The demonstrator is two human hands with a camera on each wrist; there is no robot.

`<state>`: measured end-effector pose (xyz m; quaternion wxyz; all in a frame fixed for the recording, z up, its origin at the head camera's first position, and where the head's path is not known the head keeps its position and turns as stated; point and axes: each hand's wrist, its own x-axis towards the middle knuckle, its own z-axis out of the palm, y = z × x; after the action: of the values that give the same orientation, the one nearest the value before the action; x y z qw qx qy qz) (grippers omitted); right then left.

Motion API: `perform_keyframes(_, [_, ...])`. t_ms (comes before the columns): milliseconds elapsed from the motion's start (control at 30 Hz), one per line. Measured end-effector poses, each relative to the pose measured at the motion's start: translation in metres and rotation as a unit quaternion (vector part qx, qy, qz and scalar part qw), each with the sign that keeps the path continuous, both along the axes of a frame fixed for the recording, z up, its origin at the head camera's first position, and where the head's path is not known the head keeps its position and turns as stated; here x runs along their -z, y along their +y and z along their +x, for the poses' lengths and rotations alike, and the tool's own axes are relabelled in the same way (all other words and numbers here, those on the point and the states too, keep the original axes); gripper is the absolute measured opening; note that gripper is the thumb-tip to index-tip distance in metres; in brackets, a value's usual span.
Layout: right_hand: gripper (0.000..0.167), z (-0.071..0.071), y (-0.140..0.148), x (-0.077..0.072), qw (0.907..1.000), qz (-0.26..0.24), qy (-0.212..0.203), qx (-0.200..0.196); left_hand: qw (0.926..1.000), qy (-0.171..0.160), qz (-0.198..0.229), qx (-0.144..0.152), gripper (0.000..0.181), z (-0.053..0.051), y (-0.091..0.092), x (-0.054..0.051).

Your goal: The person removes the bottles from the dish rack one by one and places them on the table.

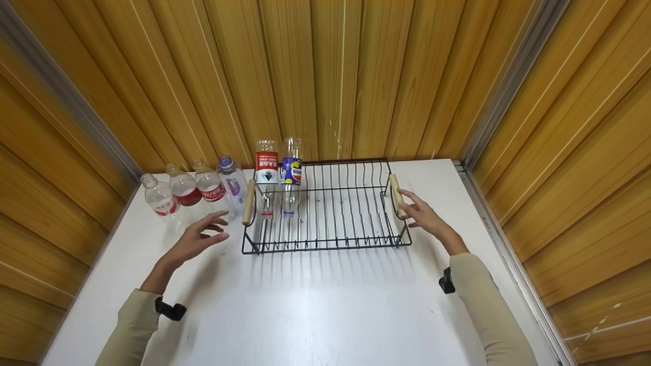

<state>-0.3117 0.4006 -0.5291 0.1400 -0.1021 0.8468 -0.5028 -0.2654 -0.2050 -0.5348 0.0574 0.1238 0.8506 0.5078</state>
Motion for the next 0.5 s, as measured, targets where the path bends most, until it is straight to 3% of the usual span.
perform_keyframes(167, [0.060,-0.002,0.001,0.002,1.0000,-0.003,-0.002,-0.003,0.9983,-0.005,0.005,0.058,0.073,-0.006,0.023,0.005])
perform_keyframes(500, [0.059,-0.003,0.002,0.002,1.0000,-0.005,-0.002,0.001,0.9968,-0.025,0.020,0.074,0.078,-0.014,0.037,0.016])
